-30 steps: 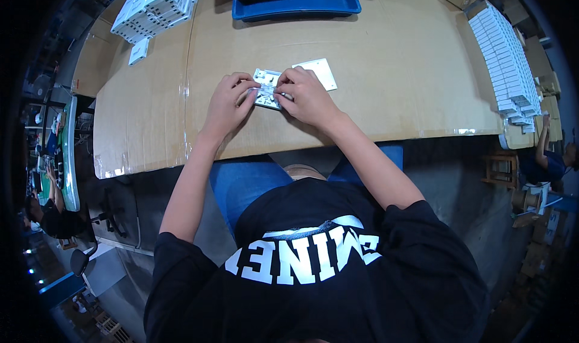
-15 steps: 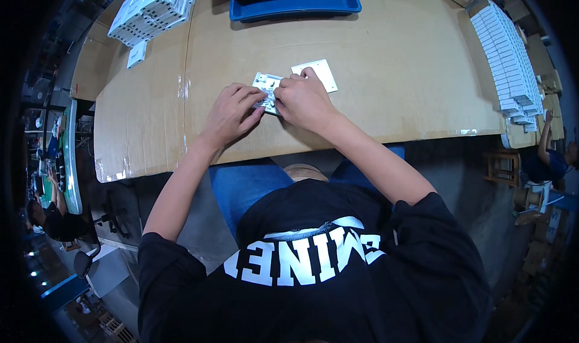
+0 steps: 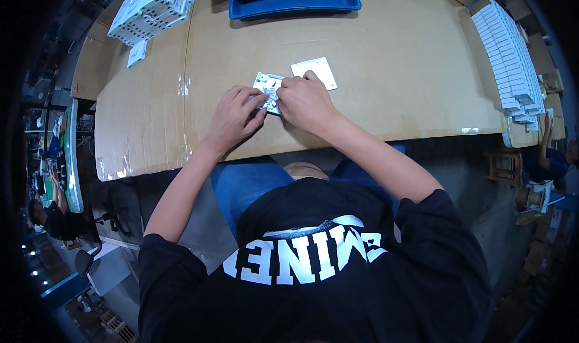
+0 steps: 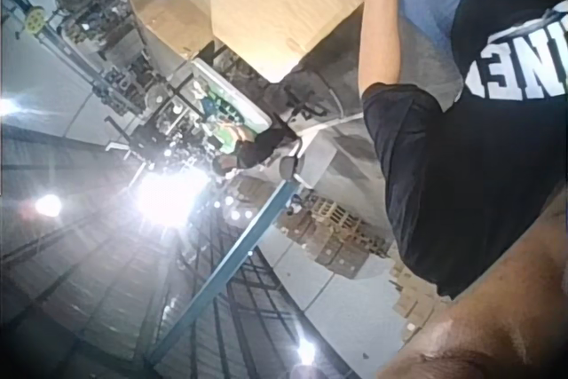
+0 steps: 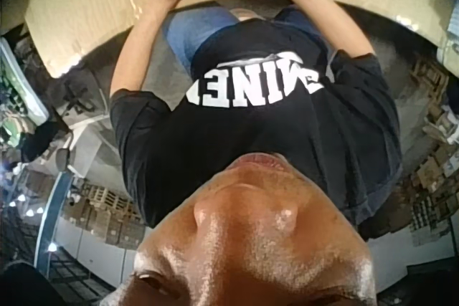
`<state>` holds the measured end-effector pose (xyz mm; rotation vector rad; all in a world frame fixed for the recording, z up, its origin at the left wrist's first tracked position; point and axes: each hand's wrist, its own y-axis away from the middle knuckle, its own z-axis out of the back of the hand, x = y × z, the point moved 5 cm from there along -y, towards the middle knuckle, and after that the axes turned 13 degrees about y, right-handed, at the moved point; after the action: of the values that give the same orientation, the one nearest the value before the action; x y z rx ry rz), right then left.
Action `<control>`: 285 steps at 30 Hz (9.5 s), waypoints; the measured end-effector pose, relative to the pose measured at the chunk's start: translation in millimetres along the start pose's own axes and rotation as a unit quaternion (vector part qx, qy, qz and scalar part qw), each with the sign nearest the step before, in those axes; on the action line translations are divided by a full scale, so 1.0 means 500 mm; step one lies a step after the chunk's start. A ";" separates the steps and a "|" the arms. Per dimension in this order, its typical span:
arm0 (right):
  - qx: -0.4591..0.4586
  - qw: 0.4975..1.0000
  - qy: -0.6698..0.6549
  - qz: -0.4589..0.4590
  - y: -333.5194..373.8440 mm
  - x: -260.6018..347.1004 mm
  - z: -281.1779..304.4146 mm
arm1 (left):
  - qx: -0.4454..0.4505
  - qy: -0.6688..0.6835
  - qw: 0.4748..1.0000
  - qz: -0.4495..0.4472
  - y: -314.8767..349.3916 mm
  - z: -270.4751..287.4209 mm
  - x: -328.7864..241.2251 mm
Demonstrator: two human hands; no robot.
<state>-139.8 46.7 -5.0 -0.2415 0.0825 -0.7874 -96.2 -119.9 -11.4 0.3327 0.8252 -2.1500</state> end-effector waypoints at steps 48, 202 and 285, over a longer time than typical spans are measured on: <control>-0.064 0.994 0.072 -0.058 -0.807 -0.442 -0.054 | 0.024 0.067 0.988 0.135 -0.010 0.020 0.075; 0.032 0.857 -0.466 -0.218 0.084 -0.201 -0.046 | -0.427 0.644 0.551 0.315 0.075 -0.079 -0.058; 0.241 0.825 -0.503 -0.090 0.099 -0.018 0.032 | -0.181 0.828 0.243 0.472 0.043 -0.199 -0.168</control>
<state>-109.5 89.8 -2.0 -0.1576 -1.1497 -0.7562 -28.6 -15.2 -55.7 2.2211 1.3566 0.4036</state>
